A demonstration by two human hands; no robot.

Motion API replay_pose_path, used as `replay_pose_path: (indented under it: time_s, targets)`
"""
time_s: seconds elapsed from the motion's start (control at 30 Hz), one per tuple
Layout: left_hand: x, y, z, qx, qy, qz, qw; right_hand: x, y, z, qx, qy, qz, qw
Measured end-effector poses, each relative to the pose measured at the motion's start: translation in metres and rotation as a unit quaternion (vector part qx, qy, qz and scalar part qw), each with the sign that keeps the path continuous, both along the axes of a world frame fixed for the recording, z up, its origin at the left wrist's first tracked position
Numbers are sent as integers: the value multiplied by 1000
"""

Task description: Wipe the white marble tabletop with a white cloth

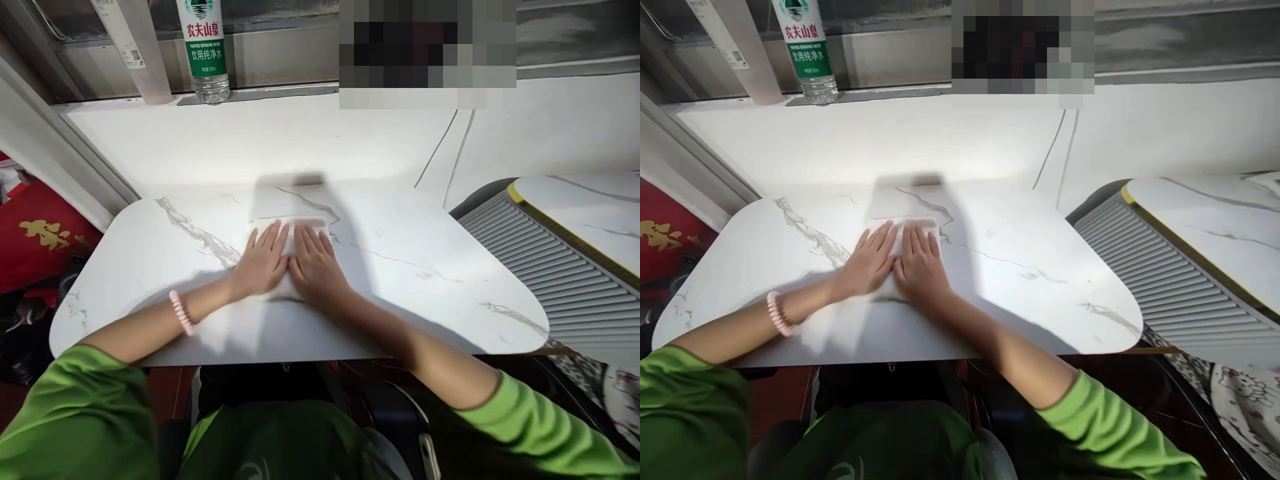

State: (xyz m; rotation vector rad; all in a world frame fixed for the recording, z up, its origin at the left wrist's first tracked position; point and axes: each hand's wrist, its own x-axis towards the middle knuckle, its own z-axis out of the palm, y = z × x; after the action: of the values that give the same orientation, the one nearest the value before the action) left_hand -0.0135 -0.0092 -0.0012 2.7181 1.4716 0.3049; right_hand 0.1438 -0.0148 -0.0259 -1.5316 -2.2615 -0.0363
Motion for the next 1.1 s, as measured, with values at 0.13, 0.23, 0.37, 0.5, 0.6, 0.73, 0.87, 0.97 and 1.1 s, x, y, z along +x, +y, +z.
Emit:
replay_pose_path:
  time_s: [0.13, 0.23, 0.37, 0.5, 0.6, 0.73, 0.87, 0.97, 1.1]
  targets:
    - [-17, -59, -2, 11, 12, 15, 1000, -9, -58, 7, -2, -35, 63, 997]
    - [-24, -82, -2, 16, 21, 19, 999, -13, -73, 12, 2, -56, 97, 994]
    - [-24, -76, -1, 10, 32, 43, 999, -18, -58, 12, -4, -68, 109, 992]
    - [-28, -36, 0, -6, 32, 62, 998, -27, -14, 9, -20, -65, 104, 992]
    - [-37, 12, 2, -15, 25, 62, 998, -39, 34, 6, -23, -49, 86, 995]
    - [-50, 81, 3, -20, 19, 84, 996, -56, 103, 2, -14, -17, 71, 997]
    - [-58, 132, 2, -19, 20, 80, 996, -67, 151, -2, 3, 9, 63, 998]
    - [-61, 149, 2, -18, 23, 69, 997, -69, 163, -3, 3, 9, 42, 999]
    - [-63, 148, 0, -15, 18, 69, 997, -69, 159, -2, 4, 3, 27, 1000]
